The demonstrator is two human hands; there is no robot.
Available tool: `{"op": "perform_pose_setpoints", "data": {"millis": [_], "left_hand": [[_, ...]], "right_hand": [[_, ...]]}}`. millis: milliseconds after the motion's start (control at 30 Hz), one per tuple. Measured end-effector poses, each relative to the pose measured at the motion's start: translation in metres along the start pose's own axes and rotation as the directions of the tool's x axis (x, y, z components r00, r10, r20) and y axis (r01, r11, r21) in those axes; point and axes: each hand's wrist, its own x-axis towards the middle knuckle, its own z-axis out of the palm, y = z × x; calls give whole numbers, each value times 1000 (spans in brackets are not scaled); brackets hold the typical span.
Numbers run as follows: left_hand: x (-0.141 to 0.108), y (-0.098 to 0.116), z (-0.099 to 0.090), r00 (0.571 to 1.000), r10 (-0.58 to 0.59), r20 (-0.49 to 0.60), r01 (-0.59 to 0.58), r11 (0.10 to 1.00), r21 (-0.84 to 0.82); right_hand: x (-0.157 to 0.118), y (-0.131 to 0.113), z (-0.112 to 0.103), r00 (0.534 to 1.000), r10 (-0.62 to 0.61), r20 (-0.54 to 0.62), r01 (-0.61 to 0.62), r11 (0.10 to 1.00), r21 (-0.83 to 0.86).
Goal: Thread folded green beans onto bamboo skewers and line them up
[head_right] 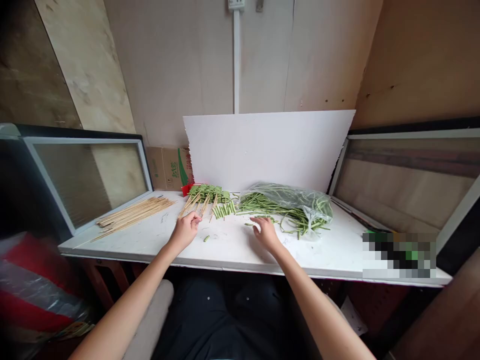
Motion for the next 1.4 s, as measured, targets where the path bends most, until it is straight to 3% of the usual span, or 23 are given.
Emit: {"op": "perform_pose_setpoints", "data": {"millis": [100,233,500,800,900,1000,1133,1233,1400], "left_hand": [[-2,-10,6,1000,-1,-1,1,1000,-11],[-6,-19,16,999,-16,32,17,999,-31],[-12,-22,24,996,-46,75,47,999,-15],[-21,-30,40,987,-106,123,110,993,-33],[-22,-28,43,987,-113,118,117,993,-33],[-24,-24,48,990,-100,100,105,994,-38],[-30,-19,59,993,-81,86,84,996,-31],[-37,-17,67,995,-72,65,73,997,-10],[-49,-19,77,997,-58,45,60,998,-25]], "right_hand": [[4,10,11,995,40,90,-14,961,-277],[4,6,27,992,54,111,0,899,-437],[4,0,27,992,122,-36,-125,898,-423],[32,3,36,977,209,37,-182,916,-357],[30,7,37,990,139,11,-134,971,-197],[21,14,32,990,133,-44,-121,969,214],[9,17,17,977,213,-13,-161,778,608],[0,17,5,957,289,42,-228,649,726],[-13,19,-4,953,300,41,-201,524,828]]}}
